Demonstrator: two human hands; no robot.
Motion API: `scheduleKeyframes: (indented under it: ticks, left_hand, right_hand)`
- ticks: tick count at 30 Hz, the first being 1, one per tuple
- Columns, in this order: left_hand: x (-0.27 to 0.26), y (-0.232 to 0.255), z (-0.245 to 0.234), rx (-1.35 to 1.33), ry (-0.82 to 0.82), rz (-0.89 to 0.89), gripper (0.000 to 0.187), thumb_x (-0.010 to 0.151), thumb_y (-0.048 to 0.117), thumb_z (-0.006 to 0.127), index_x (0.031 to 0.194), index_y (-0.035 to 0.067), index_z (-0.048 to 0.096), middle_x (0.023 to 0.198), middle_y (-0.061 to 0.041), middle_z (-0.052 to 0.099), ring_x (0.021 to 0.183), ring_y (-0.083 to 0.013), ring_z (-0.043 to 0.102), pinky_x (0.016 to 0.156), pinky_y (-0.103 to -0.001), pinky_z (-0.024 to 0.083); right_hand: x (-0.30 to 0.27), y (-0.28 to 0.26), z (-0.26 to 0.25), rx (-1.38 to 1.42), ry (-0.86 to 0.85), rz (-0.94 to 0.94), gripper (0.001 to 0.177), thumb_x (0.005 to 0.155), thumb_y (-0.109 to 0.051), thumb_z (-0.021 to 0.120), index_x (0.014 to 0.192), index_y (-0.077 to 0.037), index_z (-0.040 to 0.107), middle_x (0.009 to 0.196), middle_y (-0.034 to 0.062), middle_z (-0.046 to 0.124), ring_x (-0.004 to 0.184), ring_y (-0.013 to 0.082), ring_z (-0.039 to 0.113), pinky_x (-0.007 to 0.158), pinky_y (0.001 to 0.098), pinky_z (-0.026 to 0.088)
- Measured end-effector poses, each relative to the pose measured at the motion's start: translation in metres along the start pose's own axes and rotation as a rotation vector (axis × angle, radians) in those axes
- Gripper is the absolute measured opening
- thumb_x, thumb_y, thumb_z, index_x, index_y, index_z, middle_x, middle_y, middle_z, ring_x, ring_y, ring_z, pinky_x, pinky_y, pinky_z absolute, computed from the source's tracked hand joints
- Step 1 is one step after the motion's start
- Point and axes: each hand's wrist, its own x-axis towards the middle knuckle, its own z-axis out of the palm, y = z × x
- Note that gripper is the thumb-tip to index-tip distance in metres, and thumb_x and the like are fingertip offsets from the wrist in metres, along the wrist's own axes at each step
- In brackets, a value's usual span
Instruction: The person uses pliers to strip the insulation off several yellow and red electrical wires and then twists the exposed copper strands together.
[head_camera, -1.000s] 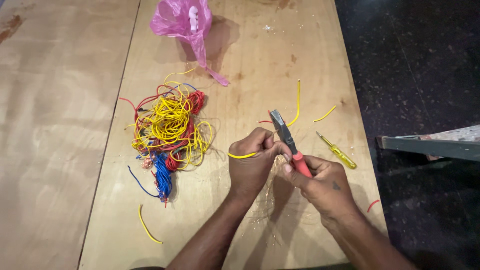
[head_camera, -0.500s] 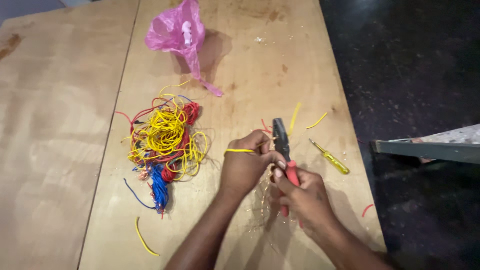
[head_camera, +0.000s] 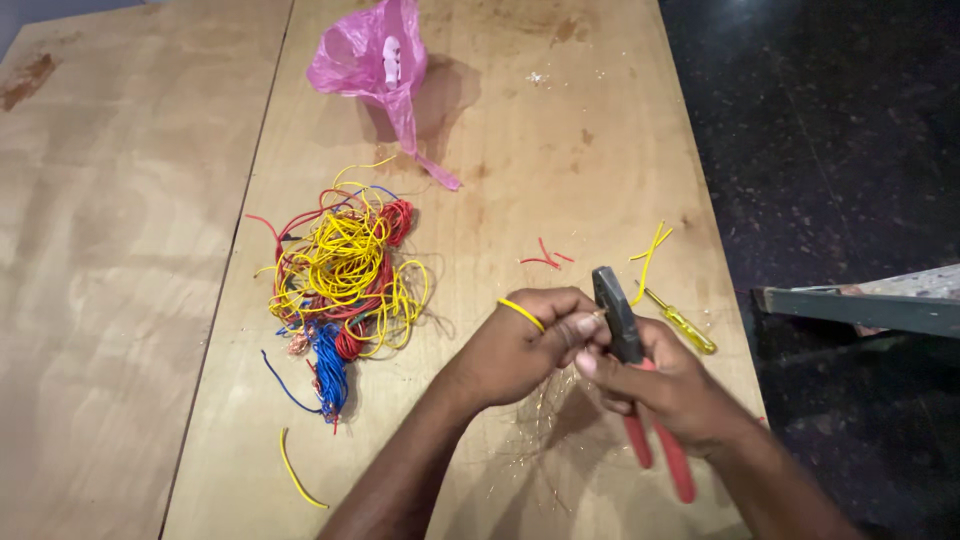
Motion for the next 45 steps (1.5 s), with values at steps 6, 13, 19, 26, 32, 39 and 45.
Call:
scheduleKeyframes:
  ticks: [6, 13, 19, 26, 32, 39, 45]
  left_hand:
    - [0.003, 0.006, 0.023, 0.106, 0.208, -0.170, 0.052, 0.072, 0.023, 0.092, 0.069, 0.011, 0.042, 0.066, 0.009, 0.042, 0.064, -0.0028, 0.037, 0.054, -0.025, 0.035]
    - [0.011, -0.014, 0.015, 0.207, 0.113, -0.174, 0.055, 0.068, 0.021, 0.093, 0.064, 0.012, 0.039, 0.057, 0.006, 0.045, 0.057, -0.0027, 0.040, 0.049, -0.027, 0.038]
    - [0.006, -0.005, 0.038, 0.291, 0.292, -0.149, 0.054, 0.070, 0.022, 0.093, 0.060, 0.009, 0.041, 0.053, 0.002, 0.047, 0.053, -0.0047, 0.041, 0.047, -0.028, 0.038]
    - [0.008, -0.023, 0.053, 0.254, 0.556, -0.116, 0.035, 0.077, 0.008, 0.080, 0.067, 0.006, 0.047, 0.056, 0.001, 0.042, 0.055, -0.0060, 0.038, 0.048, -0.028, 0.037]
    - [0.010, -0.034, 0.056, 0.204, 0.669, -0.095, 0.037, 0.079, 0.004, 0.079, 0.068, 0.005, 0.044, 0.059, 0.002, 0.035, 0.059, -0.0055, 0.034, 0.048, -0.028, 0.033]
    - [0.005, -0.043, 0.059, 0.080, 0.923, -0.493, 0.067, 0.069, 0.017, 0.095, 0.057, 0.008, 0.030, 0.054, 0.006, 0.030, 0.052, -0.0083, 0.025, 0.043, -0.032, 0.025]
    - [0.005, -0.038, 0.033, 0.145, 0.899, -0.153, 0.061, 0.077, 0.022, 0.091, 0.062, 0.012, 0.033, 0.063, 0.010, 0.031, 0.058, -0.0022, 0.026, 0.046, -0.024, 0.028]
  right_hand:
    - [-0.001, -0.002, -0.034, -0.159, -0.152, -0.022, 0.024, 0.082, -0.003, 0.074, 0.101, -0.008, 0.061, 0.075, -0.0009, 0.055, 0.064, 0.0066, 0.050, 0.055, 0.0233, 0.040]
    - [-0.006, -0.007, -0.019, -0.267, -0.057, 0.034, 0.022, 0.073, 0.004, 0.068, 0.083, -0.008, 0.054, 0.073, -0.0035, 0.051, 0.064, 0.0056, 0.047, 0.056, 0.0236, 0.039]
    - [-0.009, -0.016, -0.032, -0.108, -0.096, 0.166, 0.029, 0.074, 0.002, 0.072, 0.076, -0.012, 0.047, 0.071, -0.0027, 0.049, 0.060, 0.0076, 0.046, 0.054, 0.0267, 0.039]
    - [-0.010, -0.016, -0.004, -0.071, 0.123, 0.156, 0.026, 0.064, 0.000, 0.071, 0.077, -0.013, 0.053, 0.060, -0.0028, 0.045, 0.048, 0.0078, 0.036, 0.045, 0.0266, 0.028]
    - [-0.003, -0.010, 0.011, 0.030, 0.330, 0.061, 0.026, 0.068, 0.000, 0.073, 0.080, -0.011, 0.053, 0.066, -0.0030, 0.051, 0.055, 0.0070, 0.042, 0.051, 0.0256, 0.032]
    - [0.023, -0.001, -0.021, 0.377, 0.689, -0.149, 0.010, 0.084, -0.014, 0.057, 0.076, -0.008, 0.053, 0.070, 0.0093, 0.059, 0.063, 0.0200, 0.059, 0.063, 0.0348, 0.051]
    - [-0.026, -0.044, -0.096, 0.737, 0.548, -0.444, 0.012, 0.072, -0.004, 0.059, 0.073, -0.011, 0.050, 0.069, 0.0047, 0.046, 0.061, 0.0195, 0.046, 0.058, 0.0323, 0.043]
